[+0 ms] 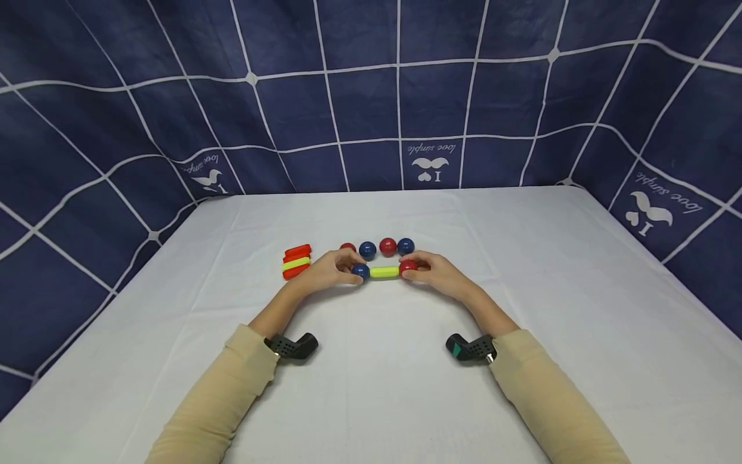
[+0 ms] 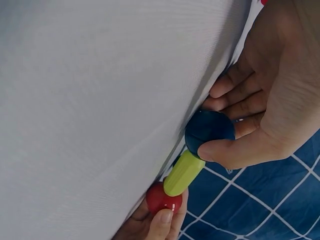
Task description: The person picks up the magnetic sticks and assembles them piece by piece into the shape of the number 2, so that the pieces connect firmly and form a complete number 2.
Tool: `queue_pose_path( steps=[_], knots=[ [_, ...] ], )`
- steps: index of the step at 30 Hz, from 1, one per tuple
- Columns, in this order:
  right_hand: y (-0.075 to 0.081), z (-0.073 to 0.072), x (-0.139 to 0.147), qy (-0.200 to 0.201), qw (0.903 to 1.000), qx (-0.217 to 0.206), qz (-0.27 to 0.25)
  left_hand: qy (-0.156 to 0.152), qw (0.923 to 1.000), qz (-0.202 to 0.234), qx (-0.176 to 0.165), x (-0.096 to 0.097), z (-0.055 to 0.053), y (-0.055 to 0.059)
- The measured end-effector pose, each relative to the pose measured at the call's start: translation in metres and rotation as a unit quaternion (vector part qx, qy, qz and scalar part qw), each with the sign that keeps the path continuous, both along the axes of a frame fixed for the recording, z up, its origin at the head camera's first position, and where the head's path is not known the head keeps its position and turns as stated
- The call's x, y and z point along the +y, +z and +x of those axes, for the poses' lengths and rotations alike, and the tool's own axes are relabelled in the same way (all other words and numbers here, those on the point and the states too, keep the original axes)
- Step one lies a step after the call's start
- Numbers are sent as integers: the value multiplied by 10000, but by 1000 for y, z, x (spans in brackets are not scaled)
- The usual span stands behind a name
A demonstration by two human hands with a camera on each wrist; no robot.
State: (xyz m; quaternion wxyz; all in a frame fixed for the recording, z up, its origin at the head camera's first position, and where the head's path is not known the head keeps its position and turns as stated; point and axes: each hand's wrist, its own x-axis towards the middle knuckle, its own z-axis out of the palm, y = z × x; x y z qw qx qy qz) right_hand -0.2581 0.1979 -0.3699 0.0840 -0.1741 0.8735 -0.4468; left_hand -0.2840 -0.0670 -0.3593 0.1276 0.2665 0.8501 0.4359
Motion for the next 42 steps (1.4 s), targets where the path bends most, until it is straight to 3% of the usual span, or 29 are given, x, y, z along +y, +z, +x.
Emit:
queue_pose_path(
  steps=[15, 23, 25, 30, 32, 34, 38, 42],
  knots=[
    [4, -1, 11, 168, 9998, -34, -51, -13, 9998, 81, -155, -1, -1, 0],
    [0, 0, 9, 198, 9993, 200, -253, 21, 9996, 121, -247, -3, 0, 2],
    [-1, 0, 8, 200, 9991, 248, -264, 1, 9994, 101, -329, -3, 5, 8],
    [-1, 0, 6, 233, 9987, 355, -269, -2, 9994, 30, -332, -3, 5, 8],
    [0, 0, 5, 245, 9985, 424, -230, 9, 9996, 16, -294, -4, -1, 1],
    [1, 1, 4, 254, 9982, 503, -197, -10, 9995, -58, -300, -4, -1, 2],
    [1, 0, 3, 221, 9984, 485, -164, -228, 9990, -271, -277, -7, 0, 11],
    [1, -1, 4, 207, 9992, 312, -142, -355, 9990, -222, -169, -18, 0, 27]
  ],
)
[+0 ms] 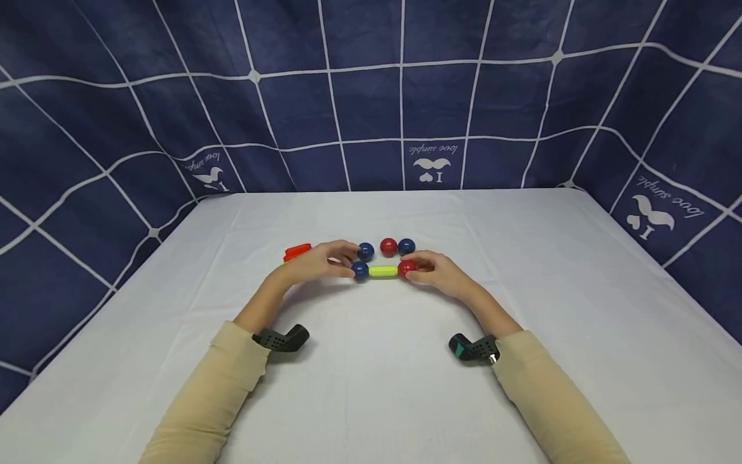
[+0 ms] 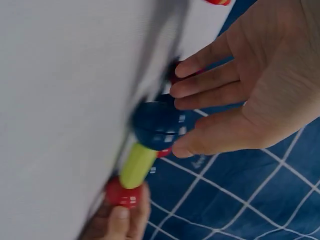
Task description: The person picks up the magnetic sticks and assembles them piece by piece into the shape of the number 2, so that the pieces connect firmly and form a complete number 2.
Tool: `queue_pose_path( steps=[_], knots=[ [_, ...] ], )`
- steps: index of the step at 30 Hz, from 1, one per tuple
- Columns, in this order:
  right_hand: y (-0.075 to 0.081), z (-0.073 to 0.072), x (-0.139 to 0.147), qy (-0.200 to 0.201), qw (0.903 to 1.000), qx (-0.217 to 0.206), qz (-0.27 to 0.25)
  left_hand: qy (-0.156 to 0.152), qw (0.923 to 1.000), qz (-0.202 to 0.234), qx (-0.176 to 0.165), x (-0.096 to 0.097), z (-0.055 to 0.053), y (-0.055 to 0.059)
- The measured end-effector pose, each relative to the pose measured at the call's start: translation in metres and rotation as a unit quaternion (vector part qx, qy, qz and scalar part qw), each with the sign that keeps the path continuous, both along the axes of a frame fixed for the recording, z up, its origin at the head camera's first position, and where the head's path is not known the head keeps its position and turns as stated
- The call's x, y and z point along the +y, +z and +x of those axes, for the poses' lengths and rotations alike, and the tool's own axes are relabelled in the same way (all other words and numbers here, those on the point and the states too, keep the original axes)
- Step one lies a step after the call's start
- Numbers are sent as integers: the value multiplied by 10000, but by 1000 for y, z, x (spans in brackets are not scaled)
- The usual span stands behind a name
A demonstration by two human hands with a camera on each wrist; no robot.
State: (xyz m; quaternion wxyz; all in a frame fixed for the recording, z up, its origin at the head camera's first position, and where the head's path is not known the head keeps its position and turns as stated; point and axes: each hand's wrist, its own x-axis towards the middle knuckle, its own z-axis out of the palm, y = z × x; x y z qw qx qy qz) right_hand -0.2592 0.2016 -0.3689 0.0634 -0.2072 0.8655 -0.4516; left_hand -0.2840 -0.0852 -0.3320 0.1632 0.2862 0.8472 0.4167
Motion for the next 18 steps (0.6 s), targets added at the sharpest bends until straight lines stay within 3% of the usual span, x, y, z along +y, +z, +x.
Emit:
queue_pose_path(
  steps=[3, 8, 10, 14, 18],
  knots=[
    [-1, 1, 0, 25, 10000, -41, 2, 296, 9994, 52, 178, -14, -2, 11],
    [-1, -1, 1, 8, 10000, -94, 3, 1313, 9904, 84, 419, -43, -9, 17],
    [-1, -1, 1, 3, 10000, -93, -4, 1803, 9825, 210, 425, -53, -11, 13],
    [-2, -2, 1, 18, 10000, -68, -37, 2652, 9622, 341, 515, -69, -18, -6],
    [-2, -2, 1, 21, 10000, -76, -47, 3072, 9497, 146, 593, -78, -23, -25]
  ],
)
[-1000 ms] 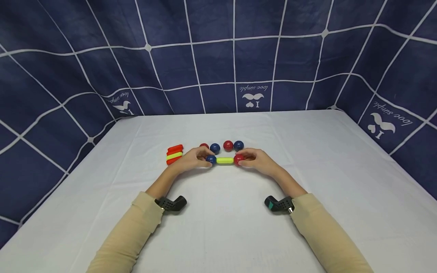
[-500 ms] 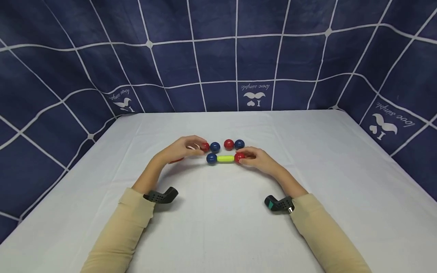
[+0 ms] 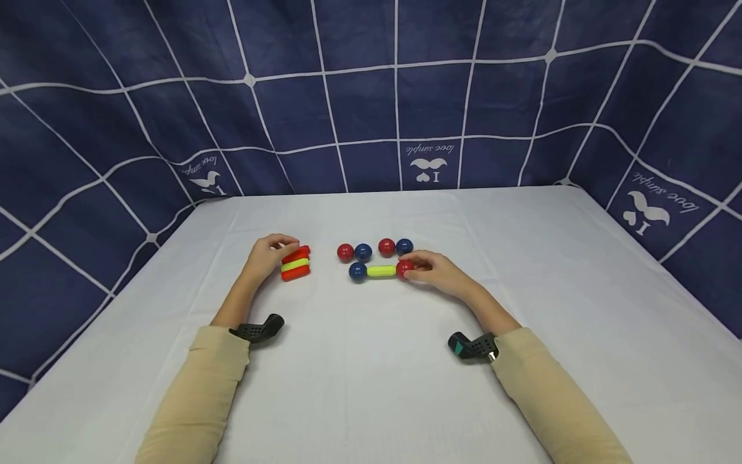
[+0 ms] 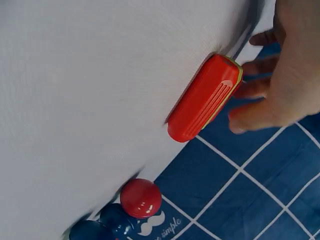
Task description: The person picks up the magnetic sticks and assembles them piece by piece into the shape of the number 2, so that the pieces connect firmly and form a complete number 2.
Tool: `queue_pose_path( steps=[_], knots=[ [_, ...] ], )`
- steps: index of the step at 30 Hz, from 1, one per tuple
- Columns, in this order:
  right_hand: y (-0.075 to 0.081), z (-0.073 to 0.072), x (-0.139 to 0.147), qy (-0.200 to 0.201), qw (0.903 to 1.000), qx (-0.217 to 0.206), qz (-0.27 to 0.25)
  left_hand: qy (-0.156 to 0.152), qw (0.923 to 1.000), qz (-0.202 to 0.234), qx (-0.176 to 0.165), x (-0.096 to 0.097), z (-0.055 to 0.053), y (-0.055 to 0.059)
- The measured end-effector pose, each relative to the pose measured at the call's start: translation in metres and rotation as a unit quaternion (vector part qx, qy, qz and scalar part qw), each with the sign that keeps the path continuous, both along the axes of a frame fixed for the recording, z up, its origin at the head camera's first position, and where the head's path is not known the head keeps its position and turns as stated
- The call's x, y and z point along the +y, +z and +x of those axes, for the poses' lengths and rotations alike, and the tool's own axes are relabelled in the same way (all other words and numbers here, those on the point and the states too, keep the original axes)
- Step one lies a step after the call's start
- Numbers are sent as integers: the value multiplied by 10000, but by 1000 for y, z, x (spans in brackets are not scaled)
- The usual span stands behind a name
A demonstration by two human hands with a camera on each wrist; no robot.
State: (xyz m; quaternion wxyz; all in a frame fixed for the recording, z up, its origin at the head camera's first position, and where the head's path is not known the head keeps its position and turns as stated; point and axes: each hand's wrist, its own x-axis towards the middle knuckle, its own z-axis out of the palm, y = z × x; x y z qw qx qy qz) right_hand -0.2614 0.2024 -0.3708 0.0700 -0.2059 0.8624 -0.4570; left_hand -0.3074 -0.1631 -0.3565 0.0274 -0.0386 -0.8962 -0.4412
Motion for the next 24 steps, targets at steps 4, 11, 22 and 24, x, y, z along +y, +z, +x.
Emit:
queue_pose_path(
  steps=[4, 11, 22, 24],
  knots=[
    [-1, 1, 1, -5, 10000, 13, 18, 224, 9997, -41, -125, -3, -2, -8],
    [-1, 2, 0, -6, 10000, 31, 20, 343, 9972, -342, -573, -4, -3, -11],
    [0, 2, -1, -55, 9999, 58, 86, 340, 9984, -11, -455, -6, -3, -14],
    [0, 2, -1, -55, 9999, 74, 105, 392, 9984, 15, -402, -6, -3, -13]
  ],
)
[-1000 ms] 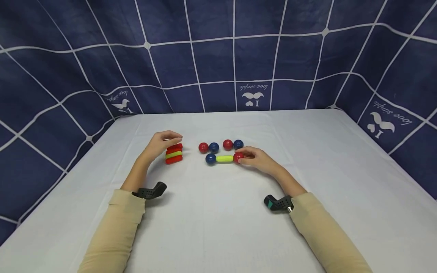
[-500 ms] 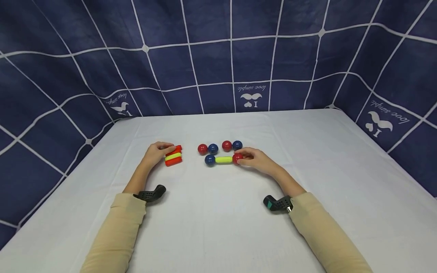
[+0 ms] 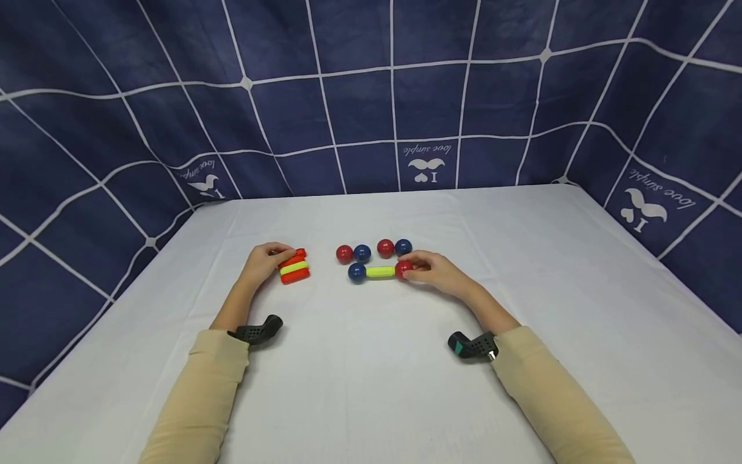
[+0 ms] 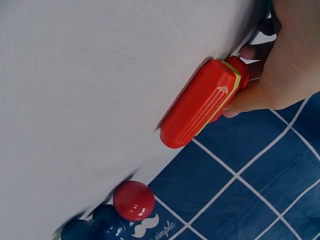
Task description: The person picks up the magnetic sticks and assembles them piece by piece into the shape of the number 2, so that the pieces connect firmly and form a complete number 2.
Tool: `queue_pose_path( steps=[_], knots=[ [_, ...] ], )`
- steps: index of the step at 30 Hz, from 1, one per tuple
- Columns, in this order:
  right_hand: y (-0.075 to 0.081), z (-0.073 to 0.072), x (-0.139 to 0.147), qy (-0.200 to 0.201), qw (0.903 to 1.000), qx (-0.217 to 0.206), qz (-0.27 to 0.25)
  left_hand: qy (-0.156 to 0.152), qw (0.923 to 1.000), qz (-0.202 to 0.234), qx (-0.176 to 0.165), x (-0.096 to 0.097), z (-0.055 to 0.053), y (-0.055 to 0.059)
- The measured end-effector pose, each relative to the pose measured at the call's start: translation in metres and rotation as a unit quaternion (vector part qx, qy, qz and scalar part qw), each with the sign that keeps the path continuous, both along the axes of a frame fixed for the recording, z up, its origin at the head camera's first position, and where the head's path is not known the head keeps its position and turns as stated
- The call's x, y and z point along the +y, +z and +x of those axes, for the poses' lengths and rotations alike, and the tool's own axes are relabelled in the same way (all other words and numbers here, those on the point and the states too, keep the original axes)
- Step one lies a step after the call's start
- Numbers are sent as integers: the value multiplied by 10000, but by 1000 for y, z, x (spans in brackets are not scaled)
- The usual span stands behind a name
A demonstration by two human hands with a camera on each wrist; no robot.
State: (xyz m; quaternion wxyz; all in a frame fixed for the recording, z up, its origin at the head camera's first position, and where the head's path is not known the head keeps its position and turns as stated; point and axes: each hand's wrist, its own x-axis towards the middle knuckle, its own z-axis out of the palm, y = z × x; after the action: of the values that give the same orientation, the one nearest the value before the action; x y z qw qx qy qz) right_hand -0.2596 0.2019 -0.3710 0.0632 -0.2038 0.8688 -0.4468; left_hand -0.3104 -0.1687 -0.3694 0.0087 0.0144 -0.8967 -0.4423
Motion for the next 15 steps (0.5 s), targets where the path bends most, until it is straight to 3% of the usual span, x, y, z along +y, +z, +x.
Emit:
queue_pose_path(
  steps=[6, 11, 15],
  knots=[
    [0, 1, 0, 24, 10000, -46, -53, 390, 9984, 267, 317, 2, 0, 3],
    [0, 0, 0, 32, 9999, -65, -89, 794, 9909, 755, 783, 6, 1, 9],
    [0, 0, 0, 36, 10000, -40, -64, 942, 9870, 1034, 786, 16, 3, 16]
  ],
)
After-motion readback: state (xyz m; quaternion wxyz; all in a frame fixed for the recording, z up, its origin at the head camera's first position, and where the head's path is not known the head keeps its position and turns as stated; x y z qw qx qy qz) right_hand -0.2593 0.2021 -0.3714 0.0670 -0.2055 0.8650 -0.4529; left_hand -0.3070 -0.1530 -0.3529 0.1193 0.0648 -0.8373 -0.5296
